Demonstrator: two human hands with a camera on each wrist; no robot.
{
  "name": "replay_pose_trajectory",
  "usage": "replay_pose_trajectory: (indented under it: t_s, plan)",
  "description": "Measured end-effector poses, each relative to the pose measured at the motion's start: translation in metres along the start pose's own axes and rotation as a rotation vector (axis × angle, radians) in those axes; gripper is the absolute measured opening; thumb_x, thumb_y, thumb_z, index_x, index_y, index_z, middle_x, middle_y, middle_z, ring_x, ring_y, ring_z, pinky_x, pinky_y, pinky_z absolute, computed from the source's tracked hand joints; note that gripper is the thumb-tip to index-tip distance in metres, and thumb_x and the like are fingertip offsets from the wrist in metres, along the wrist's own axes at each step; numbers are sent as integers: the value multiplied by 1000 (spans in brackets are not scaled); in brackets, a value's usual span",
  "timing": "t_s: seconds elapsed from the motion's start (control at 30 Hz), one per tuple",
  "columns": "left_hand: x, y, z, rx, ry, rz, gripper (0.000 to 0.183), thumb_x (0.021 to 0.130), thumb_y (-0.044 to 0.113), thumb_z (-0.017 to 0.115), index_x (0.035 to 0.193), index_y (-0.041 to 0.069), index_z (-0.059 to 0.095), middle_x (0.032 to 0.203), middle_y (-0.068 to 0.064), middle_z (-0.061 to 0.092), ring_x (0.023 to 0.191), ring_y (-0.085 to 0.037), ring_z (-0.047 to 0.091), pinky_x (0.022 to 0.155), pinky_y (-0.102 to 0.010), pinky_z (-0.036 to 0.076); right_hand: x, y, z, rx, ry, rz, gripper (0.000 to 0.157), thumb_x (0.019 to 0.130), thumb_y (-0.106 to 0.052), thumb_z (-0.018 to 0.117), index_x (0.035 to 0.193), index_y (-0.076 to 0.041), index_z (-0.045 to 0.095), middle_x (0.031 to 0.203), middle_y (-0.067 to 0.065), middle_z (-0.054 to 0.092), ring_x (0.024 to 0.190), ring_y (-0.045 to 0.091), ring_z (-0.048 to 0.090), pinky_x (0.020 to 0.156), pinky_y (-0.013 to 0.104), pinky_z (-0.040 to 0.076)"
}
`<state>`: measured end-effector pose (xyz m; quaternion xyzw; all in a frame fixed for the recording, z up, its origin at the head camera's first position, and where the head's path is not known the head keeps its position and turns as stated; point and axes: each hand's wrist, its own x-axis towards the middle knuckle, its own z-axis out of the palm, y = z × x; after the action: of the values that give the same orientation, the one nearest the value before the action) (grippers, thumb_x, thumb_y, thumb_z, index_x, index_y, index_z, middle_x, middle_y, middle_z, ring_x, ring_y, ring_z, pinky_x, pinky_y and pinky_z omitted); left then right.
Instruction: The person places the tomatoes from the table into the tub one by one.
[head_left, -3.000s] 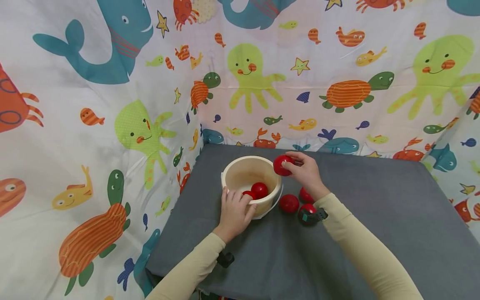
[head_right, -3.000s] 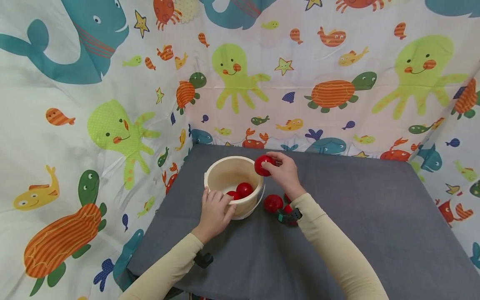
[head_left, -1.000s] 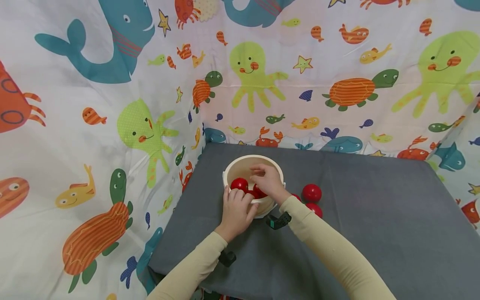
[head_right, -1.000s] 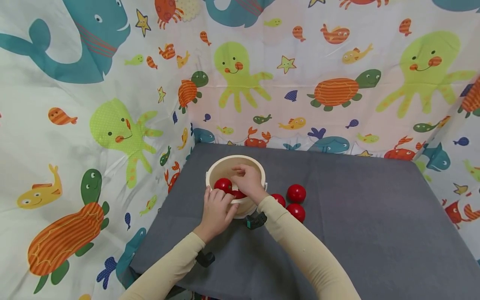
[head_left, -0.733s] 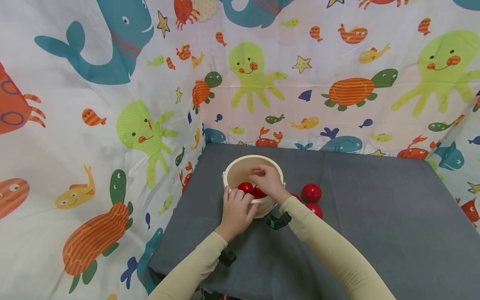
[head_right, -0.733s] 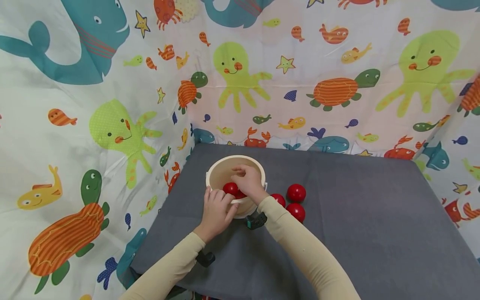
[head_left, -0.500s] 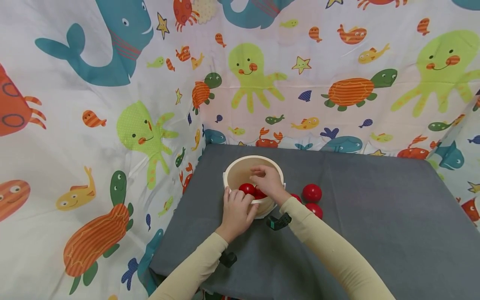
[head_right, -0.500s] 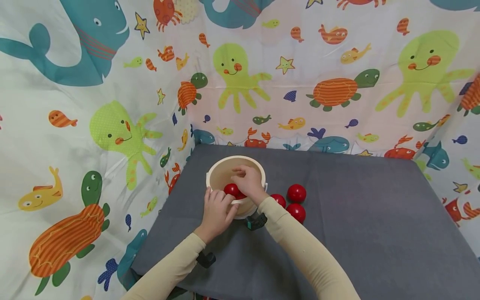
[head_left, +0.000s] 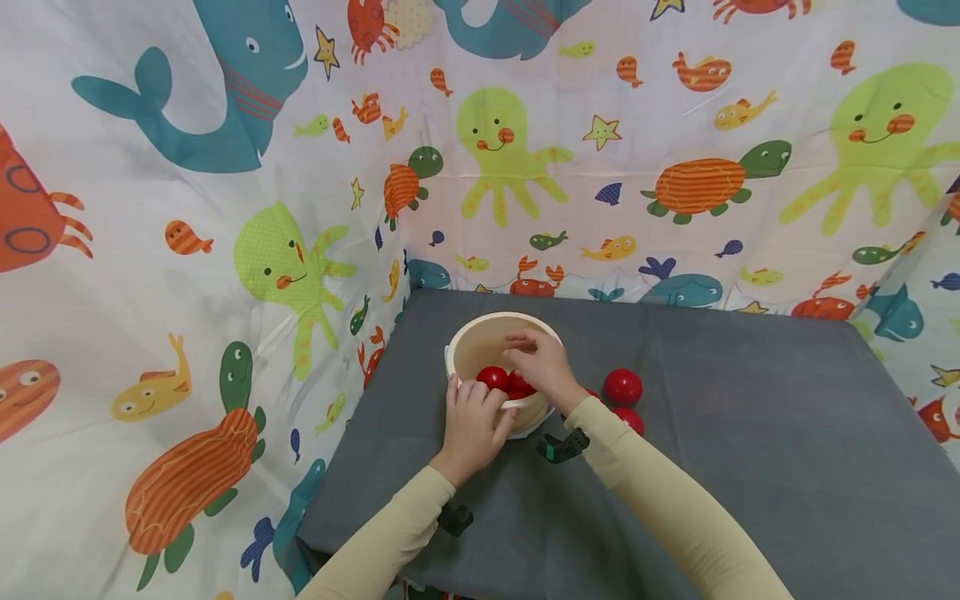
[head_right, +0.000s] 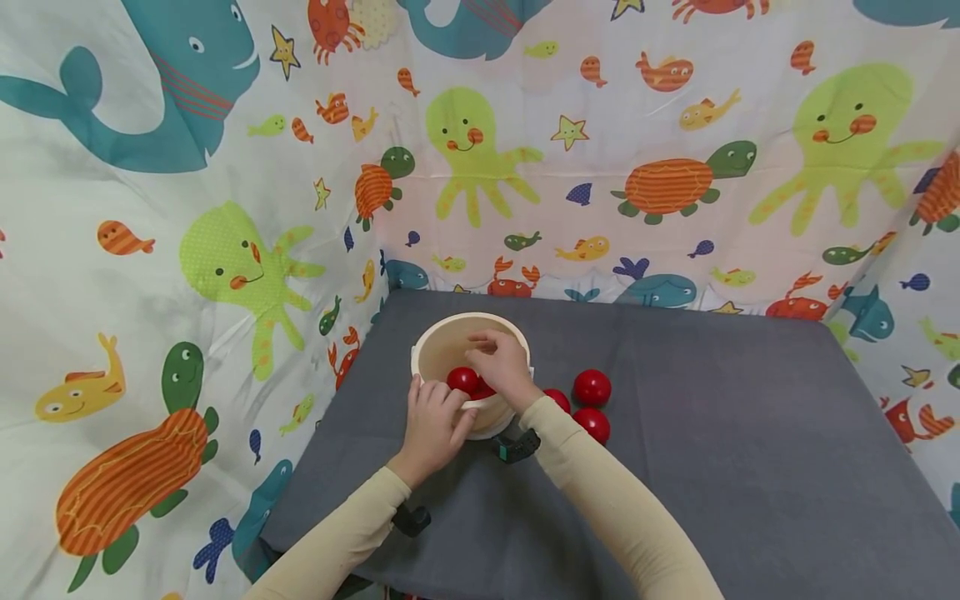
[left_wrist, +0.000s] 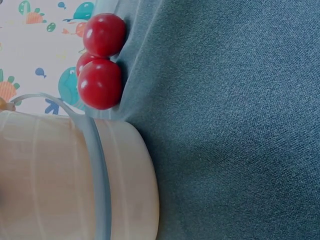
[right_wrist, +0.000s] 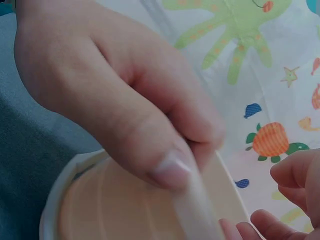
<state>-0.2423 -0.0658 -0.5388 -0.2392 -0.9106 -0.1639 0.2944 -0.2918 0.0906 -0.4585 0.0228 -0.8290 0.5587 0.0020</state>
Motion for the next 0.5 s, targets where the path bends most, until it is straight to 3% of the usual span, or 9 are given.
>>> replay_pose_trajectory:
  t_s: [0.13, 0.33, 0.5]
  plan:
    - [0, 0, 0, -5, 2, 1, 23, 92, 39, 66, 99, 18, 67, 99, -7, 67, 107, -26, 58, 114, -68, 35, -2, -2, -17, 16, 12, 18, 36, 96, -20, 67, 131, -12, 67, 130, 17, 68, 113, 35, 68, 86, 43, 62]
    - [1, 1, 0, -16, 5, 6, 23, 92, 39, 65, 98, 18, 67, 98, -7, 67, 107, -27, 58, 114, -68, 35, -3, 4, -58, 18, 34, 35, 40, 98, -21, 63, 137, -9, 61, 138, 18, 63, 118, 35, 65, 92, 46, 60]
    - [1, 2, 0, -30, 10, -3, 23, 92, 39, 64, 97, 17, 68, 96, -7, 66, 107, -28, 59, 115, -68, 33, -10, 20, -98, 5, 64, 59, 42, 101, -22, 59, 141, -8, 57, 142, 21, 60, 123, 36, 63, 92, 39, 60]
